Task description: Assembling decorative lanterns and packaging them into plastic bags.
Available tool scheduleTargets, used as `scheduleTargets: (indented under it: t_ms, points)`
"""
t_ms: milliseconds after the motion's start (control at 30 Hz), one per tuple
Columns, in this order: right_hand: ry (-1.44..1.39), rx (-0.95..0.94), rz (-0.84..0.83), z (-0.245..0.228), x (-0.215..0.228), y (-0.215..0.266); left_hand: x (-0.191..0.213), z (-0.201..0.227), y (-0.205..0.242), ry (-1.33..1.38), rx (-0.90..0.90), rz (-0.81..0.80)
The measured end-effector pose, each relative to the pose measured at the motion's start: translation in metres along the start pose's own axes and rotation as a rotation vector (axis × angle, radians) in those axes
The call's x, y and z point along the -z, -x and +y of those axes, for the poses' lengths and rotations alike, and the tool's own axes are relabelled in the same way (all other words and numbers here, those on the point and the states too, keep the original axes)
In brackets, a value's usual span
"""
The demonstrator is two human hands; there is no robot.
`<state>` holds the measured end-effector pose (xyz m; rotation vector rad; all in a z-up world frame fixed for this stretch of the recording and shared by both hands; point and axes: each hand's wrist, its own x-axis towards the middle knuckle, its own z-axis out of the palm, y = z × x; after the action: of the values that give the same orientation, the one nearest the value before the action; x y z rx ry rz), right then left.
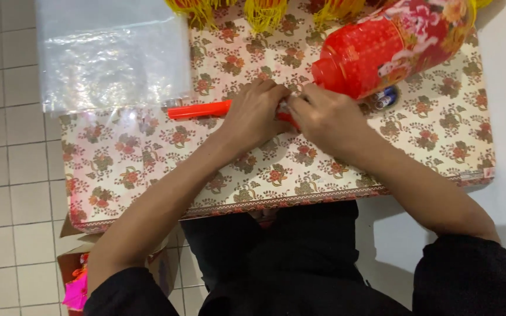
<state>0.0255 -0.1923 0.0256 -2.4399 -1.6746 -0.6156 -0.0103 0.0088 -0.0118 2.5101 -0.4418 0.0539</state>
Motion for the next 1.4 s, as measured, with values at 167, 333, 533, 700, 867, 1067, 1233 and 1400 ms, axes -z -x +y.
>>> scheduleTargets:
  t_ms: [167,333,533,700,867,1067,1233,1400]
  points:
    - [-0.298,-0.007,-0.012,0.000,0.003,-0.003,0.001,-0.003,0.001,-0.012,0.005,0.032]
    - [-0.079,-0.092,-0.165,-0.005,0.023,-0.001,0.008,0.003,0.003,-0.047,-0.036,0.012]
    - [-0.264,-0.219,-0.185,0.018,0.028,0.007,0.024,0.016,0.009,-0.073,-0.091,-0.001]
    - [-0.357,-0.239,0.077,0.024,0.032,0.006,0.031,0.022,0.007,0.108,-0.149,0.069]
    - [-0.448,-0.232,0.243,0.017,0.030,-0.003,0.033,0.024,0.004,0.410,-0.099,0.138]
    - [-0.493,-0.195,0.365,0.016,0.005,0.004,0.024,0.019,0.012,0.696,-0.031,0.182]
    - [-0.302,-0.087,0.467,0.003,-0.027,0.015,0.007,-0.002,0.006,0.693,-0.024,0.255]
    - [-0.366,-0.109,0.522,0.023,-0.016,0.013,0.024,0.026,0.015,0.820,-0.023,0.240]
